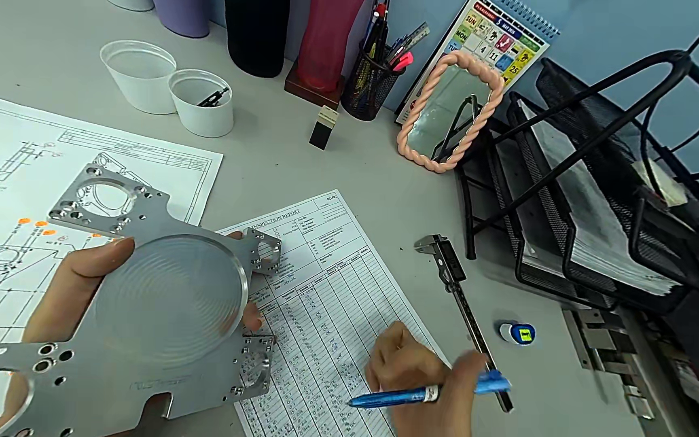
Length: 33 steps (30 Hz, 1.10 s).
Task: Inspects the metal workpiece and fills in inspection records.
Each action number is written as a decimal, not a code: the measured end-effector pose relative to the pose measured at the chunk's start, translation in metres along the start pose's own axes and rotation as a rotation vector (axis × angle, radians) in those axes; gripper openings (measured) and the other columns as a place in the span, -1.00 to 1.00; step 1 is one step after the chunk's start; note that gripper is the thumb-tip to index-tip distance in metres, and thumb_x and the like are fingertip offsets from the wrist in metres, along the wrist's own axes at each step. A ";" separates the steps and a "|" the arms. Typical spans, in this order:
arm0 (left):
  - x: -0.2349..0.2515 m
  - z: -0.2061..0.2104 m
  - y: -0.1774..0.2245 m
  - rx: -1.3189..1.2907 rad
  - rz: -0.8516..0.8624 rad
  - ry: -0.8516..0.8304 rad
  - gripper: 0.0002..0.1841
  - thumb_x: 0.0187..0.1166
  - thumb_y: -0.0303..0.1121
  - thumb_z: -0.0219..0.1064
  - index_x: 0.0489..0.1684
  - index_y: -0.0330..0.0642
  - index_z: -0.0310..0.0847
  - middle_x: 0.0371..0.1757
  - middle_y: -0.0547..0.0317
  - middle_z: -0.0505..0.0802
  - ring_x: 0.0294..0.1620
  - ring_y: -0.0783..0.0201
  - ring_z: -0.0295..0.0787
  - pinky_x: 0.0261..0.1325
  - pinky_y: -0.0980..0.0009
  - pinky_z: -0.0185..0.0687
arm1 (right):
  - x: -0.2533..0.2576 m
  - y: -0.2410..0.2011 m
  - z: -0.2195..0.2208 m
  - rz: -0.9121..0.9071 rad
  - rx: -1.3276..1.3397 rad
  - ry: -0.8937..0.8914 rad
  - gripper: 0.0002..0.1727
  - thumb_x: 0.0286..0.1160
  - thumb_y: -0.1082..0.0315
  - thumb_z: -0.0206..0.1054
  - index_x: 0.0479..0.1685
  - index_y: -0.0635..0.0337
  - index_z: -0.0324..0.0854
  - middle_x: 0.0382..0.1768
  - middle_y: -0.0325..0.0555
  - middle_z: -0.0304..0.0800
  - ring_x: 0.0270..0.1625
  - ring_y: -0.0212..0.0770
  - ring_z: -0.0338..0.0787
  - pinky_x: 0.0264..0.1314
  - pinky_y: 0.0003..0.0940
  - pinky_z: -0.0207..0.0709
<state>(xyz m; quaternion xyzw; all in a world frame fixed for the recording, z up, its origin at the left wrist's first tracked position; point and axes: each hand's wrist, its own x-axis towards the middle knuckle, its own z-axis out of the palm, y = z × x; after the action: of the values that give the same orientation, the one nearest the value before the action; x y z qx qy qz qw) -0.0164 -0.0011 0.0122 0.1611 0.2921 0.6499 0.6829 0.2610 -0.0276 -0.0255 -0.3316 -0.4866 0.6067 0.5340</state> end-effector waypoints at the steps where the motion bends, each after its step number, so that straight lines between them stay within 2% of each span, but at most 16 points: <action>1: 0.000 0.001 0.000 0.020 0.014 0.008 -0.46 0.83 -0.16 -0.28 -0.27 0.13 0.77 -0.26 0.16 0.95 -0.22 0.36 0.93 -0.18 0.44 0.87 | -0.002 0.001 0.000 -0.044 -0.107 -0.003 -0.09 0.52 -0.58 -0.31 -0.27 -0.15 0.86 -0.27 -0.50 0.72 -0.24 -0.61 0.71 -0.24 -0.70 0.59; 2: -0.001 0.004 0.000 0.021 0.010 0.031 -0.44 0.82 -0.18 -0.31 -0.31 0.12 0.75 -0.30 0.17 0.95 -0.26 0.36 0.93 -0.22 0.44 0.87 | -0.003 0.002 0.000 -0.093 -0.198 -0.002 -0.17 0.63 -0.47 -0.24 -0.24 -0.11 0.86 -0.23 -0.46 0.73 -0.20 -0.60 0.74 -0.21 -0.72 0.64; 4: -0.001 0.005 0.002 0.030 0.009 0.078 -0.42 0.86 -0.18 -0.35 -0.34 0.08 0.70 -0.33 0.19 0.93 -0.28 0.40 0.92 -0.25 0.48 0.86 | -0.005 0.005 0.001 -0.173 -0.325 0.004 -0.50 0.79 -0.10 0.07 -0.20 -0.01 0.84 -0.04 -0.30 0.79 0.03 -0.43 0.82 0.08 -0.53 0.76; 6: 0.000 0.006 0.005 0.055 0.007 0.146 -0.42 0.87 -0.19 -0.39 -0.41 0.09 0.64 -0.39 0.26 0.91 -0.34 0.48 0.89 -0.32 0.55 0.83 | -0.003 0.005 0.004 -0.202 -0.386 0.029 -0.84 0.65 0.20 0.38 -0.23 0.05 0.76 0.11 -0.20 0.82 0.19 -0.30 0.85 0.24 -0.39 0.80; 7: -0.001 0.005 0.006 0.053 0.006 0.149 -0.41 0.88 -0.19 -0.38 -0.40 0.07 0.66 -0.39 0.25 0.92 -0.33 0.48 0.90 -0.31 0.55 0.83 | -0.003 0.004 0.006 -0.200 -0.404 0.051 -0.93 0.55 0.31 0.47 -0.21 0.08 0.74 0.08 -0.19 0.82 0.15 -0.31 0.86 0.20 -0.41 0.81; 10: 0.000 0.013 0.008 0.057 -0.016 0.185 -0.40 0.89 -0.19 -0.44 -0.42 0.03 0.58 -0.43 0.21 0.89 -0.37 0.44 0.89 -0.34 0.55 0.82 | -0.003 0.002 0.011 -0.189 -0.437 0.144 -0.78 0.40 0.52 0.52 -0.29 0.08 0.55 -0.23 -0.30 0.82 -0.22 -0.48 0.88 -0.17 -0.56 0.84; 11: 0.000 0.013 0.007 0.066 -0.016 0.196 -0.39 0.90 -0.18 -0.45 -0.43 0.02 0.57 -0.44 0.21 0.88 -0.38 0.43 0.88 -0.34 0.56 0.81 | -0.003 0.003 0.012 -0.198 -0.464 0.170 -0.74 0.37 0.56 0.50 -0.37 0.08 0.49 -0.34 -0.33 0.76 -0.33 -0.55 0.81 -0.29 -0.64 0.78; 13: 0.001 0.002 0.005 0.077 -0.007 0.164 -0.41 0.89 -0.16 -0.42 -0.39 0.02 0.59 -0.41 0.20 0.89 -0.33 0.42 0.89 -0.29 0.54 0.82 | -0.003 0.006 0.010 -0.263 -0.570 0.194 -0.71 0.34 0.58 0.44 -0.54 0.11 0.41 -0.50 -0.37 0.54 -0.45 -0.68 0.54 -0.42 -0.84 0.45; 15: 0.007 -0.026 0.002 0.074 -0.007 0.033 -0.50 0.88 -0.15 -0.33 -0.16 -0.04 0.61 -0.27 0.13 0.87 -0.18 0.36 0.88 -0.17 0.47 0.82 | -0.003 0.008 0.008 -0.324 -0.654 0.209 -0.69 0.32 0.59 0.35 -0.63 0.11 0.35 -0.55 -0.36 0.40 -0.48 -0.69 0.42 -0.44 -0.88 0.29; 18: 0.005 -0.014 0.001 0.083 -0.013 0.068 -0.50 0.85 -0.16 -0.33 -0.23 0.04 0.63 -0.29 0.17 0.89 -0.23 0.37 0.89 -0.21 0.47 0.83 | -0.004 0.006 0.011 -0.333 -0.722 0.206 -0.67 0.31 0.62 0.32 -0.65 0.12 0.30 -0.53 -0.32 0.36 -0.48 -0.68 0.37 -0.46 -0.89 0.23; 20: -0.003 -0.003 0.000 0.053 -0.007 0.038 -0.51 0.83 -0.16 -0.25 -0.17 0.06 0.72 -0.19 0.11 0.93 -0.14 0.28 0.91 -0.10 0.37 0.86 | -0.005 0.006 0.012 -0.348 -0.760 0.194 -0.67 0.31 0.62 0.32 -0.65 0.13 0.29 -0.52 -0.30 0.36 -0.47 -0.66 0.36 -0.45 -0.88 0.21; 22: -0.003 0.000 -0.002 0.065 0.000 0.039 -0.49 0.87 -0.15 -0.31 -0.12 0.02 0.69 -0.18 0.08 0.93 -0.14 0.25 0.92 -0.11 0.36 0.87 | -0.005 0.006 0.010 -0.374 -0.787 0.175 -0.68 0.32 0.62 0.31 -0.64 0.14 0.29 -0.53 -0.28 0.34 -0.49 -0.64 0.34 -0.47 -0.87 0.19; 25: 0.002 -0.011 -0.002 0.004 -0.141 0.056 -0.44 0.78 -0.01 -0.39 0.18 -0.08 0.54 -0.05 -0.10 0.86 -0.06 0.09 0.89 -0.08 0.24 0.86 | -0.005 0.007 0.010 -0.384 -0.800 0.158 -0.68 0.31 0.62 0.32 -0.64 0.15 0.30 -0.54 -0.28 0.35 -0.50 -0.63 0.34 -0.48 -0.86 0.18; 27: 0.003 -0.016 -0.003 0.005 -0.148 0.085 -0.42 0.79 0.02 -0.40 0.25 -0.08 0.52 0.00 -0.13 0.84 -0.03 0.05 0.88 -0.09 0.21 0.85 | -0.006 0.007 0.011 -0.378 -0.821 0.159 -0.69 0.30 0.61 0.33 -0.65 0.16 0.32 -0.54 -0.27 0.36 -0.51 -0.63 0.34 -0.51 -0.86 0.18; 30: 0.000 -0.012 -0.003 0.061 -0.096 0.121 -0.45 0.85 -0.05 -0.45 0.19 -0.11 0.49 -0.05 -0.09 0.86 -0.05 0.10 0.89 -0.09 0.26 0.87 | -0.006 0.007 0.011 -0.376 -0.837 0.160 -0.69 0.29 0.61 0.33 -0.66 0.17 0.31 -0.55 -0.26 0.35 -0.51 -0.62 0.34 -0.52 -0.86 0.17; 33: -0.002 -0.008 -0.002 0.068 -0.093 0.106 -0.45 0.84 -0.08 -0.47 0.23 -0.13 0.46 -0.02 -0.06 0.85 -0.02 0.15 0.88 -0.04 0.31 0.86 | -0.006 0.006 0.011 -0.379 -0.832 0.155 -0.70 0.29 0.62 0.33 -0.66 0.17 0.32 -0.55 -0.26 0.36 -0.50 -0.63 0.35 -0.51 -0.86 0.18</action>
<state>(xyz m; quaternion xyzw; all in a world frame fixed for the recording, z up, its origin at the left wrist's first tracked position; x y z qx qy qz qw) -0.0197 -0.0041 0.0056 0.1360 0.3570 0.6149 0.6899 0.2502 -0.0355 -0.0287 -0.4674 -0.6995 0.2251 0.4916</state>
